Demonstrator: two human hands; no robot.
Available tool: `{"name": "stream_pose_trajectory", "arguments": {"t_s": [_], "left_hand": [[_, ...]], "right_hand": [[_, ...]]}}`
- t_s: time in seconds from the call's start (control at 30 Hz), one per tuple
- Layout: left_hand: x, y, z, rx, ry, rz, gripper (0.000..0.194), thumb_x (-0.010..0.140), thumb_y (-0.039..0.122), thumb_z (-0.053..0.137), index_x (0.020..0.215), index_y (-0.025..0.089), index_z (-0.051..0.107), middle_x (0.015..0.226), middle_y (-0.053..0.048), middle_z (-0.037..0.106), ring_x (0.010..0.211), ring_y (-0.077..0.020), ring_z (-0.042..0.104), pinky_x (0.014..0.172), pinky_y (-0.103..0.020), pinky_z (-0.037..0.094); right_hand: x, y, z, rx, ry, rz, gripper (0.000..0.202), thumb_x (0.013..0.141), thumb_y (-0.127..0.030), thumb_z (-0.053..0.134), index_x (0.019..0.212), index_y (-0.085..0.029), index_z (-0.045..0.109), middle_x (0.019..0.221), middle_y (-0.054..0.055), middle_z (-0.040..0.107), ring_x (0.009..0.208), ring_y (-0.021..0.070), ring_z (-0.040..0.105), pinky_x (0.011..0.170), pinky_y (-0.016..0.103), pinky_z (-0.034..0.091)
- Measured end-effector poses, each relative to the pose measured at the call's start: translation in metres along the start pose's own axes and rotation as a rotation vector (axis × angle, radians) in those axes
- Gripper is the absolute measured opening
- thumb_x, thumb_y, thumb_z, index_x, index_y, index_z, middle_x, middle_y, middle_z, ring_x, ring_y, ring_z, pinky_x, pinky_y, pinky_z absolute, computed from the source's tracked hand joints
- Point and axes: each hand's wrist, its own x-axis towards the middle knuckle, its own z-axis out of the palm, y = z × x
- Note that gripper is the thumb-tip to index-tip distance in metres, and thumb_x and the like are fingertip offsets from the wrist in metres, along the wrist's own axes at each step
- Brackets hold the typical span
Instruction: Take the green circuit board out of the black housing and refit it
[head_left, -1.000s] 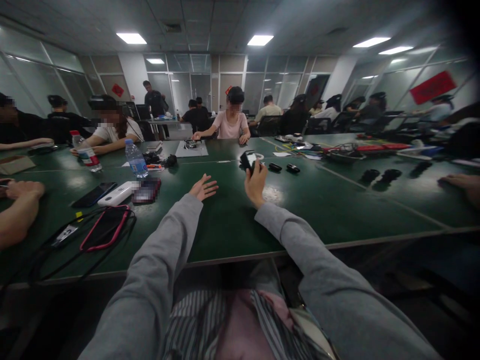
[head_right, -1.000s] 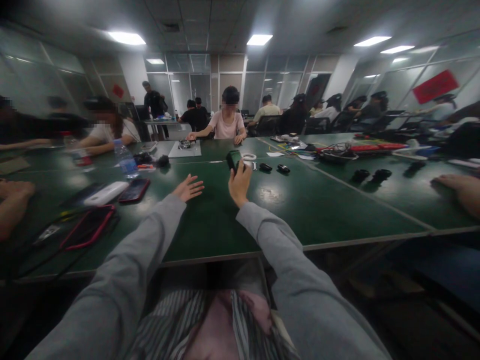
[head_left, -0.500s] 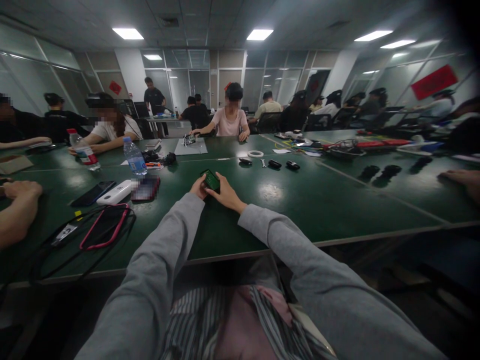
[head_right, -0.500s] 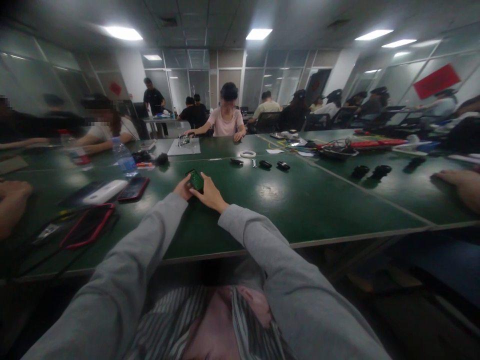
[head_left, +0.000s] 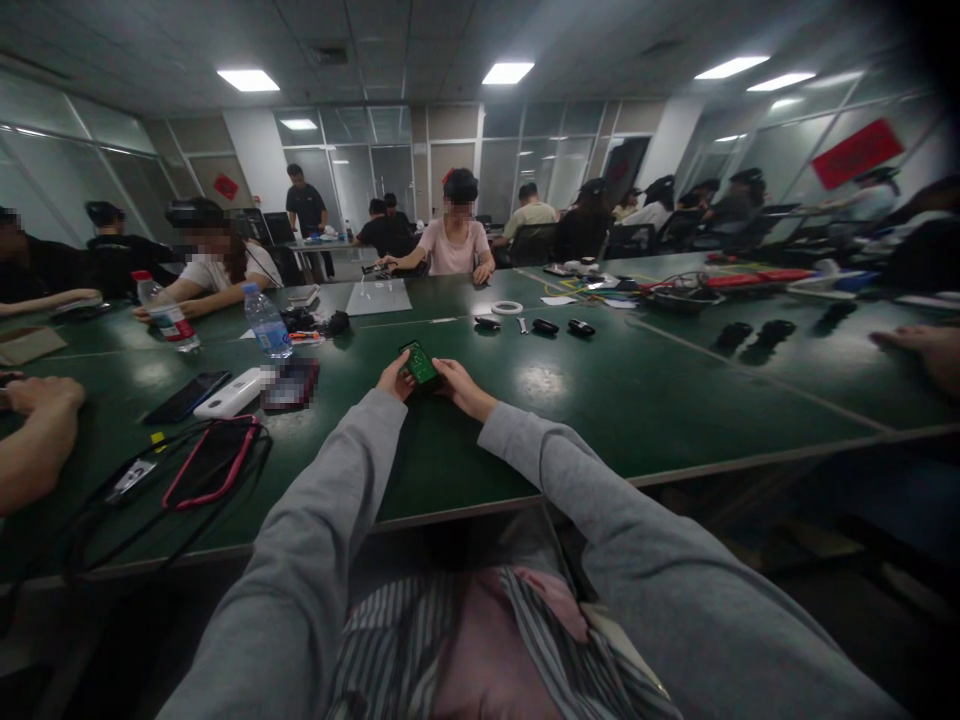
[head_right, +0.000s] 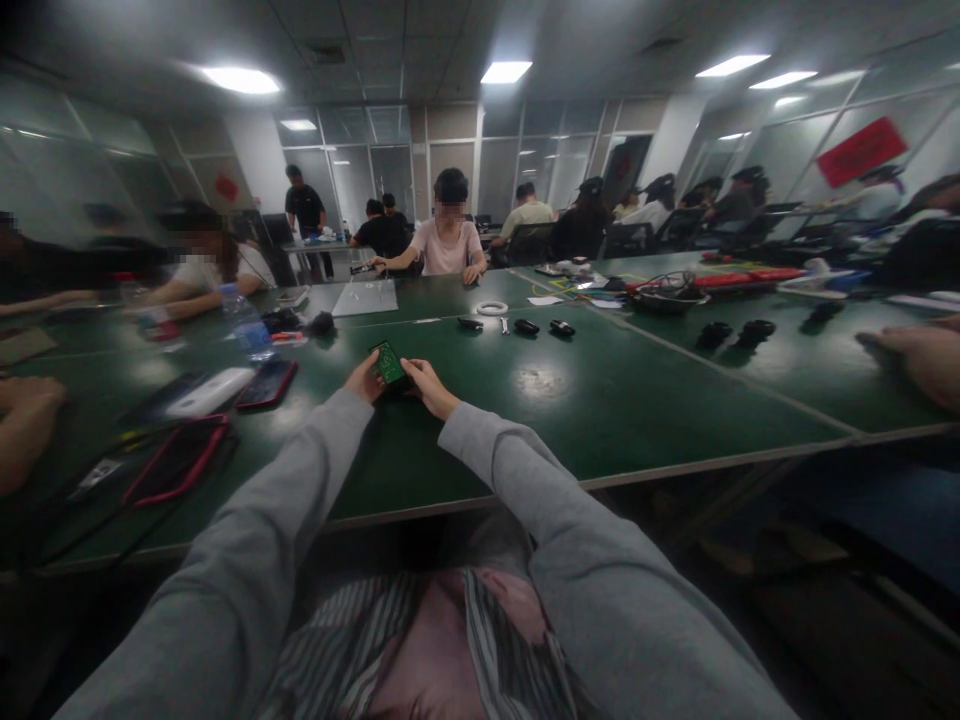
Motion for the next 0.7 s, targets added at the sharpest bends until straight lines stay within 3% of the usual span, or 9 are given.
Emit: {"name": "stream_pose_trajectory", "arguments": {"t_s": [0.27, 0.4, 0.7], "left_hand": [[-0.005, -0.002, 0.004, 0.058, -0.025, 0.033, 0.034, 0.079, 0.032, 0.063, 0.106, 0.012, 0.059, 0.069, -0.005, 0.063, 0.059, -0.0133, 0.061, 0.059, -0.026, 0.05], [-0.001, -0.003, 0.001, 0.056, -0.042, 0.057, 0.035, 0.075, 0.028, 0.067, 0.105, 0.012, 0.058, 0.072, -0.006, 0.065, 0.062, -0.0141, 0.062, 0.063, -0.028, 0.05], [0.011, -0.005, -0.008, 0.109, -0.045, 0.138, 0.045, 0.065, 0.03, 0.074, 0.106, 0.02, 0.057, 0.075, -0.001, 0.064, 0.061, -0.0119, 0.061, 0.06, -0.025, 0.048]], "right_hand": [[0.002, -0.001, -0.001, 0.038, -0.06, 0.029, 0.039, 0.076, -0.044, 0.064, 0.104, -0.021, 0.051, 0.092, 0.002, 0.063, 0.075, 0.0123, 0.06, 0.06, 0.023, 0.05], [0.003, -0.002, -0.002, 0.012, -0.081, 0.049, 0.046, 0.072, -0.036, 0.07, 0.11, -0.021, 0.05, 0.095, 0.003, 0.063, 0.078, 0.0137, 0.062, 0.062, 0.024, 0.052], [-0.001, -0.005, 0.002, -0.027, -0.089, 0.042, 0.044, 0.069, -0.024, 0.07, 0.108, -0.019, 0.051, 0.094, 0.003, 0.063, 0.075, 0.0135, 0.061, 0.064, 0.026, 0.053]]}}
